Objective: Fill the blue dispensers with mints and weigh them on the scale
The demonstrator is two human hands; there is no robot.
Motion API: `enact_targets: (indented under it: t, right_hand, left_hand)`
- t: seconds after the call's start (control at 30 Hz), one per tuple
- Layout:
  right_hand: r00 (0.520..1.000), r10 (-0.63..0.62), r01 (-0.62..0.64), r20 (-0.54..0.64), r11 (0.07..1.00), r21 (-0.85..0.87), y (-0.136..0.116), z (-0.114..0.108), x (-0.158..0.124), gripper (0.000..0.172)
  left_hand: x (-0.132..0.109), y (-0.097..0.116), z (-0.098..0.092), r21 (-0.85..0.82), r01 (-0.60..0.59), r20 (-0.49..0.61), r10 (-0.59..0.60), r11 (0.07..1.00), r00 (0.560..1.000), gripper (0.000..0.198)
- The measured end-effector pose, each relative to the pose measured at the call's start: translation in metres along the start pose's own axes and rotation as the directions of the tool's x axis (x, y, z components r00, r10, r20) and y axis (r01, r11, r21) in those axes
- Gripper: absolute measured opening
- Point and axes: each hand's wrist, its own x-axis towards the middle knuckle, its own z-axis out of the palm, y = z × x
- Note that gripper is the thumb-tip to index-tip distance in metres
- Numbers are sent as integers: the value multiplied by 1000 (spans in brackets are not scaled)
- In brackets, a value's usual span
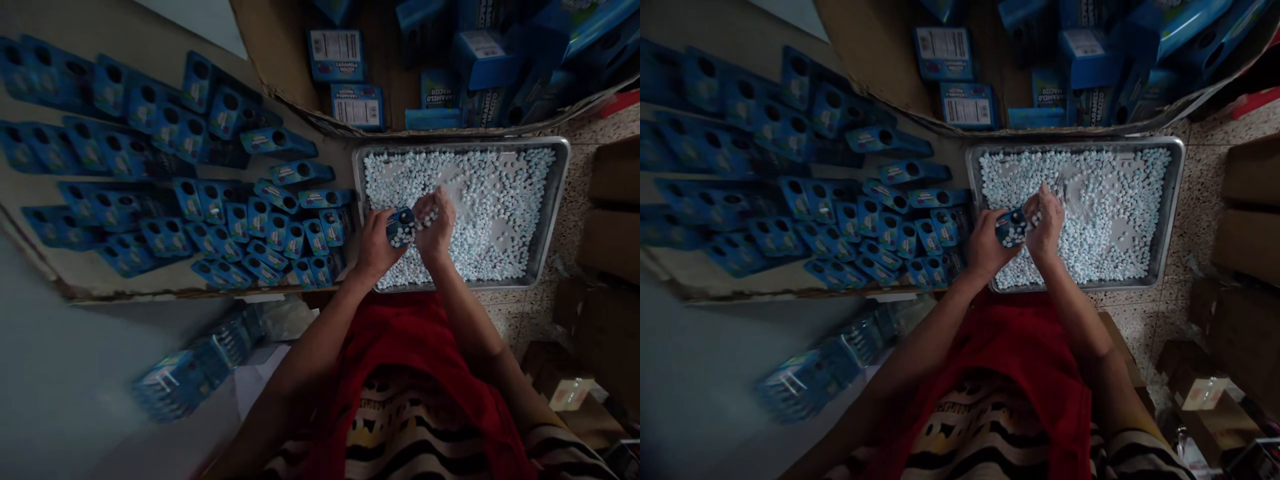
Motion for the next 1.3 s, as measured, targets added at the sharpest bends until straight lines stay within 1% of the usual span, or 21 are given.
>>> enact_targets:
  t: [0.1,0.2,0.3,0.37,0.43,0.5,0.53,0.57,0.63,0.67,0.73,0.77,0.83,0.87,0.9,0.97,1.07,1.1,1.17,1.23,1.3]
  right_hand:
    - [997,45,-46,55,999,25,-4,0,12,53]
    - [990,143,-143,23,989,47,-5,-29,27,50]
    - [979,164,-160,-119,986,38,-4,-75,36,44]
    - [975,148,-158,-163,986,-49,-5,-102,34,37]
    - [976,179,-200,-124,962,-185,-9,-123,27,32]
    - [979,188,-202,-74,896,-395,-16,-137,20,29]
    - [987,151,-157,-55,834,-529,-19,-141,17,27]
    - [996,89,-82,-24,739,-669,-22,-145,14,24]
    - [995,-23,95,95,449,-889,-25,-150,9,18]
    - [984,-36,175,172,290,-941,-25,-150,5,18]
    - [953,10,303,303,39,-952,-20,-149,-3,28]
    - [936,47,351,349,-46,-935,-15,-146,-8,40]
    - [902,113,430,417,-149,-890,-4,-141,-15,65]
    - [885,147,463,442,-172,-870,1,-137,-16,70]
    - [871,183,485,456,-179,-856,6,-134,-15,68]
    - [858,260,488,443,-146,-860,14,-128,-7,51]
    - [884,335,349,327,-5,-937,14,-123,14,28]
    - [892,358,263,275,82,-961,11,-122,19,21]
    - [886,423,49,188,318,-947,1,-121,25,10]
    - [863,472,-130,177,549,-826,-16,-119,23,9]
    - [866,447,-170,226,686,-707,-38,-111,14,15]
  left_hand:
    - [9,15,-9,95,-15,92,6,995,996,66]
    - [18,20,-19,183,-71,207,32,981,978,60]
    - [25,12,-23,167,-39,165,11,985,986,61]
    - [26,4,-21,98,-15,126,3,995,992,67]
    - [25,0,-15,17,-26,94,25,1000,995,73]
    - [23,2,-9,-50,-57,56,60,997,997,77]
    - [22,4,-6,-76,-72,35,75,995,997,78]
    - [22,6,-4,-98,-83,21,86,992,996,78]
    - [22,11,-3,-129,-94,1,95,987,995,78]
    - [22,13,-4,-134,-93,-11,93,987,996,79]
    - [23,15,-8,-128,-91,-38,86,988,996,79]
    - [23,15,-10,-121,-90,-53,85,988,995,78]
    - [21,14,-15,-119,-94,-100,82,988,992,78]
    - [20,14,-16,-128,-100,-131,83,987,988,77]
    - [19,13,-18,-143,-112,-166,88,983,982,76]
    - [17,11,-18,-175,-142,-222,101,974,970,74]
    - [14,8,-15,-137,-121,-210,91,983,973,74]
    - [14,8,-13,-107,-94,-187,73,990,980,75]
    - [12,8,-10,-60,-45,-141,36,997,989,77]
    - [11,10,-10,-46,-28,-107,22,999,994,77]
    - [9,12,-12,-37,-27,-83,24,999,996,75]
